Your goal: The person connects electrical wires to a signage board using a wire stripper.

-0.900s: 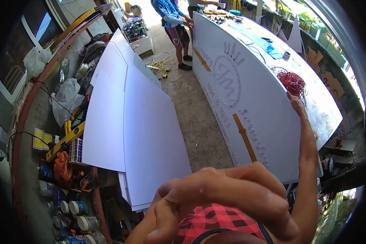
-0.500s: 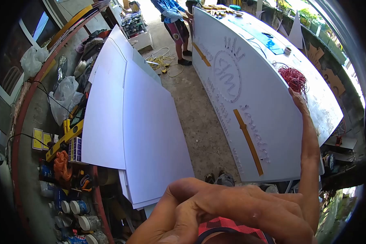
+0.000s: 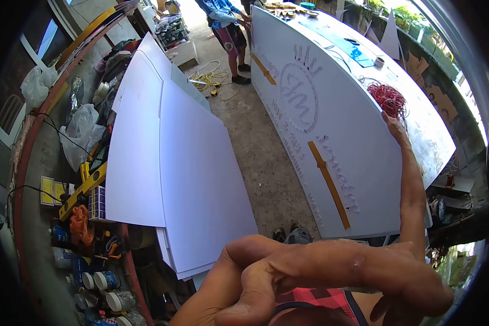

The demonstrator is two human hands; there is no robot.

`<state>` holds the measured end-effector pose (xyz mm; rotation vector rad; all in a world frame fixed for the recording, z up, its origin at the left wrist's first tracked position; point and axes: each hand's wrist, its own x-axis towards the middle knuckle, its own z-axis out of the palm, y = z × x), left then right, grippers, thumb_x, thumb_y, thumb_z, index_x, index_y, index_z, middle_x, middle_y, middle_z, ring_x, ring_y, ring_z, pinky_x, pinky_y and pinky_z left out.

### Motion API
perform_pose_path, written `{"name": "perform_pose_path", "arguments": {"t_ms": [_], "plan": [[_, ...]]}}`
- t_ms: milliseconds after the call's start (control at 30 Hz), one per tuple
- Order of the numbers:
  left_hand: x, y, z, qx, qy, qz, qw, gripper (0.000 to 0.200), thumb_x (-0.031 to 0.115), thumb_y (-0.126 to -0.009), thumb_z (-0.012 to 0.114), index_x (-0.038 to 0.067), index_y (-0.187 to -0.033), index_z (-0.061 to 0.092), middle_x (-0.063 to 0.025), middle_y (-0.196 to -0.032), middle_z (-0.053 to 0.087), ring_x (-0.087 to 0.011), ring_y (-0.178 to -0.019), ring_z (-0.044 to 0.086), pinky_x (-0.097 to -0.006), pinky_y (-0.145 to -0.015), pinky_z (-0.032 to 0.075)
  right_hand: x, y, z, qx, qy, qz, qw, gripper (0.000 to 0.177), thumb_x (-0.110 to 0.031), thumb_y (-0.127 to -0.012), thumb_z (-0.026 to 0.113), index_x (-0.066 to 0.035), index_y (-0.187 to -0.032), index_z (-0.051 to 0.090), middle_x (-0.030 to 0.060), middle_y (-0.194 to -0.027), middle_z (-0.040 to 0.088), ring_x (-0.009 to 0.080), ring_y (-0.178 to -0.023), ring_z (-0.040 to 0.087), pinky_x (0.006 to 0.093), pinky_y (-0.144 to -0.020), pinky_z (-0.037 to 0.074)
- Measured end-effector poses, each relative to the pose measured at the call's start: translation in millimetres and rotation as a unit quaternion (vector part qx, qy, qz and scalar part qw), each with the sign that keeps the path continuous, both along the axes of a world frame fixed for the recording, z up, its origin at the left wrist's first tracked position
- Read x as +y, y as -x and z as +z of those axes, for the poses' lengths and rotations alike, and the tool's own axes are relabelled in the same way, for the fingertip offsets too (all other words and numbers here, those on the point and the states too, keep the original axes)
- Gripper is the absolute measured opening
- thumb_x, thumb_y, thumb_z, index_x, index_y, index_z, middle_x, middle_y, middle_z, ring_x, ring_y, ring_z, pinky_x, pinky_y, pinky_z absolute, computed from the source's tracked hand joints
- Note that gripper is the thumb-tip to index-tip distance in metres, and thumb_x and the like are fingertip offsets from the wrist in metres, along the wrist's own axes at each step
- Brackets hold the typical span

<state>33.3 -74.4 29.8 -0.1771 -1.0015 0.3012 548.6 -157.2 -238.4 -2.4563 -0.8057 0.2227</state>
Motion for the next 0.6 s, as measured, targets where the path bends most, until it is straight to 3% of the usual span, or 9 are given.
{"name": "perform_pose_path", "arguments": {"t_ms": [133, 200, 300, 600], "plan": [[15, 15, -1, -0.006, -0.083, -0.075, 0.994, 0.110, 0.073, -0.085, 0.063, -0.027, -0.127, 0.047, -0.0221, -0.090, 0.063, -0.0226, -0.059, 0.064, -0.0326, -0.057, 0.057, 2, 1, 0, 0.006, 0.029, -0.002, 1.000, 0.085, -0.070, -0.101, 0.025, 0.001, -0.132, 0.062, 0.0254, -0.130, 0.064, 0.0400, -0.128, 0.056, 0.0451, -0.110, 0.038], [10, 15, -1, 0.012, -0.073, -0.055, 0.996, 0.109, 0.072, -0.085, 0.064, -0.027, -0.127, 0.047, -0.0233, -0.092, 0.062, -0.0226, -0.061, 0.064, -0.0321, -0.057, 0.057, 1, -2, 6, 0.050, 0.034, 0.002, 0.998, 0.087, -0.071, -0.101, 0.024, 0.001, -0.133, 0.062, 0.0253, -0.131, 0.063, 0.0404, -0.129, 0.055, 0.0463, -0.110, 0.037], [3, 15, 0, 0.033, -0.056, -0.033, 0.997, 0.109, 0.071, -0.085, 0.065, -0.028, -0.127, 0.046, -0.0250, -0.094, 0.062, -0.0226, -0.064, 0.065, -0.0312, -0.056, 0.057, 2, 3, 2, -0.006, 0.006, 0.005, 1.000, 0.088, -0.072, -0.100, 0.025, 0.001, -0.132, 0.062, 0.0256, -0.131, 0.064, 0.0408, -0.128, 0.055, 0.0467, -0.110, 0.037], [-15, 25, 8, 0.100, 0.013, -0.024, 0.995, 0.109, 0.068, -0.085, 0.068, -0.029, -0.127, 0.044, -0.0302, -0.101, 0.061, -0.0226, -0.071, 0.067, -0.0287, -0.054, 0.056, 4, 10, 9, -0.014, 0.011, 0.000, 1.000, 0.088, -0.071, -0.101, 0.024, 0.003, -0.127, 0.064, 0.0265, -0.125, 0.066, 0.0411, -0.121, 0.059, 0.0453, -0.106, 0.040]]}}
